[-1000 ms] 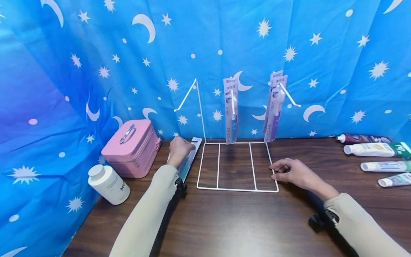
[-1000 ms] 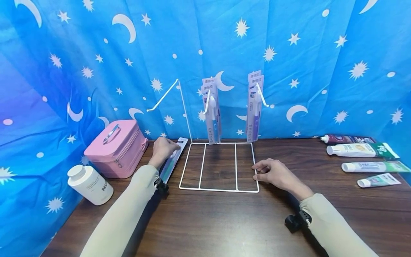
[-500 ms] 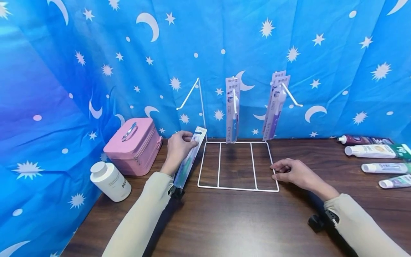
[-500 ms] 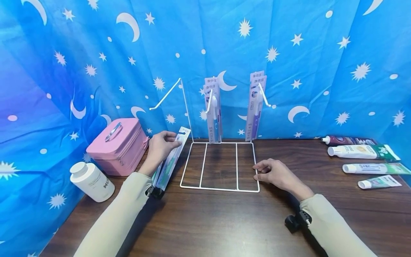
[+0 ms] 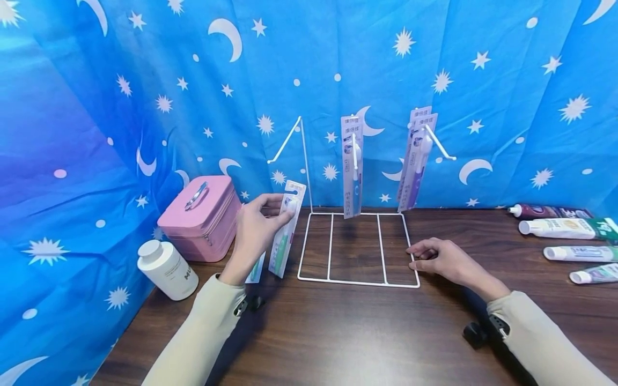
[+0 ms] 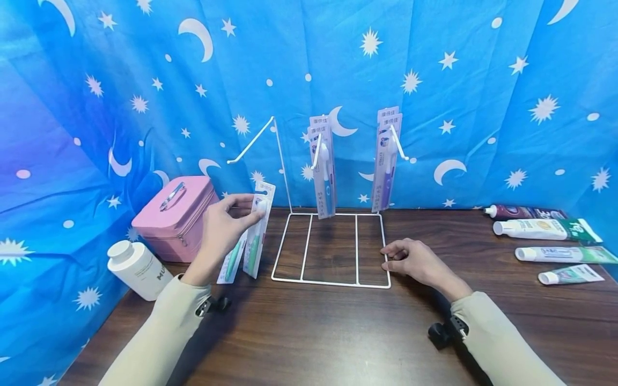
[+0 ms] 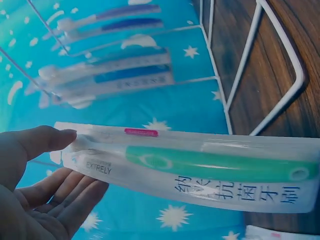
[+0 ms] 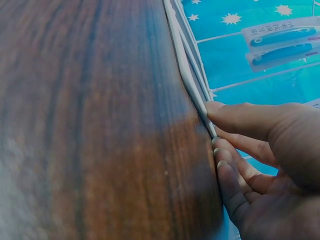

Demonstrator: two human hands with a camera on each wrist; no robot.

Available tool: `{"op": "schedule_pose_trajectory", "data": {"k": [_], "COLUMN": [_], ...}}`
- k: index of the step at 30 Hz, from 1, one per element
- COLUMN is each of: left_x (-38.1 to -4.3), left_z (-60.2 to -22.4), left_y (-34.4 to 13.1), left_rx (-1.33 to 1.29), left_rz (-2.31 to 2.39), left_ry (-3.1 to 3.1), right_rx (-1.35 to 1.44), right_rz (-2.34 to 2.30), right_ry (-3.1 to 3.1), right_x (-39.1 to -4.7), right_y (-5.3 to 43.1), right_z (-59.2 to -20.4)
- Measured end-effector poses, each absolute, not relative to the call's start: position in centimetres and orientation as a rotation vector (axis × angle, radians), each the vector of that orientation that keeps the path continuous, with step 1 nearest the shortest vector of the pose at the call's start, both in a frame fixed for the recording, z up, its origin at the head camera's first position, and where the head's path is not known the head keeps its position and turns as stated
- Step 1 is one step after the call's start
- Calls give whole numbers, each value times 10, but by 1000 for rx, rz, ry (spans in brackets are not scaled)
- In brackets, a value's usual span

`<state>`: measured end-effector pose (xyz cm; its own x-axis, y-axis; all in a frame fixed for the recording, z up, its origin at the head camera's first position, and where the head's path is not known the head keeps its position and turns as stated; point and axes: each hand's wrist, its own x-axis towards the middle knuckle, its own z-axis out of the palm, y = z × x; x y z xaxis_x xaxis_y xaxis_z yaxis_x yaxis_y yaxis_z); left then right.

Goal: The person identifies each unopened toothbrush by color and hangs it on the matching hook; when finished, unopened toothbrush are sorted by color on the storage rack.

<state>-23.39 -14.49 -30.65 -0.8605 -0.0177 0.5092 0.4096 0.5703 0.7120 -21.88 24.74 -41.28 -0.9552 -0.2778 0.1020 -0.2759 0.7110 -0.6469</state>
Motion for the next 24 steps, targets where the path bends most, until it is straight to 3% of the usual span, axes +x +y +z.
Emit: {"op": "schedule_pose_trajectory", "data": {"k": [13, 24], "left_x": [-159, -163], "left_z": [-252, -248], "left_y": [-137, -148], "left_rx": [-543, -560], "left_rz": [-1383, -1365], "left_ry": [-2029, -1896], "right_rx": [-466, -465], "right_rz": [-1091, -1099], "right_ry": [2895, 2899], "right_x": [-221, -219], "right_y": [247, 248], "right_z": [-413, -413]}}
